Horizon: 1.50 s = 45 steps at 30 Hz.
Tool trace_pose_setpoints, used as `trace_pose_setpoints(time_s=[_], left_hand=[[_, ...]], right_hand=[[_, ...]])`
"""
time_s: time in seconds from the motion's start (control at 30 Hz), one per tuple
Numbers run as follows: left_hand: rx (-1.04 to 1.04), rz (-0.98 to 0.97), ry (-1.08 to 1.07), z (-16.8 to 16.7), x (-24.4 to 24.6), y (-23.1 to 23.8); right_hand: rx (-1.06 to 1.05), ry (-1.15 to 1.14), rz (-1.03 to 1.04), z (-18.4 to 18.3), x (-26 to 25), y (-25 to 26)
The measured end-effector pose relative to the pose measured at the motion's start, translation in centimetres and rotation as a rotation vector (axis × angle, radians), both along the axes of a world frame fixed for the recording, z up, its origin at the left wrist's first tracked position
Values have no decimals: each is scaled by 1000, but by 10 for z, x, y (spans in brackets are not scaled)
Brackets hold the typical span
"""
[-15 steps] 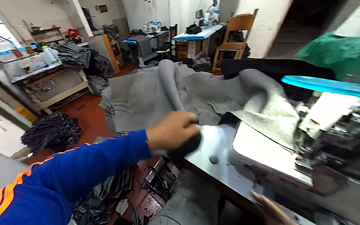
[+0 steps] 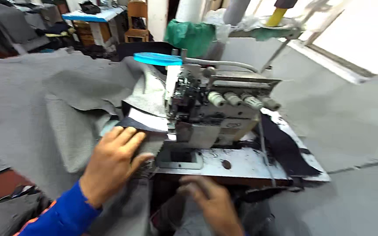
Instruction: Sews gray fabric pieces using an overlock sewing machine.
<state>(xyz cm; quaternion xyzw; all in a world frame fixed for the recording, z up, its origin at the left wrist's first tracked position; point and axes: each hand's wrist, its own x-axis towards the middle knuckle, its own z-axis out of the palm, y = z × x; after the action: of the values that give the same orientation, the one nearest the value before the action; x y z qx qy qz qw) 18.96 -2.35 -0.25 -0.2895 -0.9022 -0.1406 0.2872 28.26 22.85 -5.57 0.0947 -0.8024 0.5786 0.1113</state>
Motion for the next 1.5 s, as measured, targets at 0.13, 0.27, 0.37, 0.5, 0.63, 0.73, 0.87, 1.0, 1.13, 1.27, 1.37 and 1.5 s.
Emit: trace_pose_setpoints(time_s=[0.13,0.27,0.37,0.5,0.63,0.73,0.87,1.0,1.13,1.27,1.37,1.5], left_hand=[[63,0,104,2,-38,21],[206,-53,105,-5,-47,32],[195,-33,55,-9,-45,27],[140,-69,-15,3,-46,24],[195,-370,-222,33,-54,11],[291,-581,-405,62,-54,6],[311,-702,-425,79,-37,7],[380,-684,-343,76,-17,15],[433,-636,-369,76,-11,7],[490,-566,-447,78,-7,-3],[485,-564,-484,80,-6,-2],[498,-556,-502,78,-6,4]], right_hand=[[330,99,-628,36,-55,157],[661,-194,-623,55,-147,223],[829,-509,-579,53,-193,220],[946,-564,-521,53,-201,220],[702,-181,-523,46,-162,225],[447,38,-557,51,-97,195],[114,202,-368,69,-27,86],[-24,269,-226,43,-32,-31],[-226,338,-44,37,-53,-87],[-374,373,-37,46,-60,-101],[-427,368,-8,46,-60,-102],[-356,372,3,45,-59,-94]])
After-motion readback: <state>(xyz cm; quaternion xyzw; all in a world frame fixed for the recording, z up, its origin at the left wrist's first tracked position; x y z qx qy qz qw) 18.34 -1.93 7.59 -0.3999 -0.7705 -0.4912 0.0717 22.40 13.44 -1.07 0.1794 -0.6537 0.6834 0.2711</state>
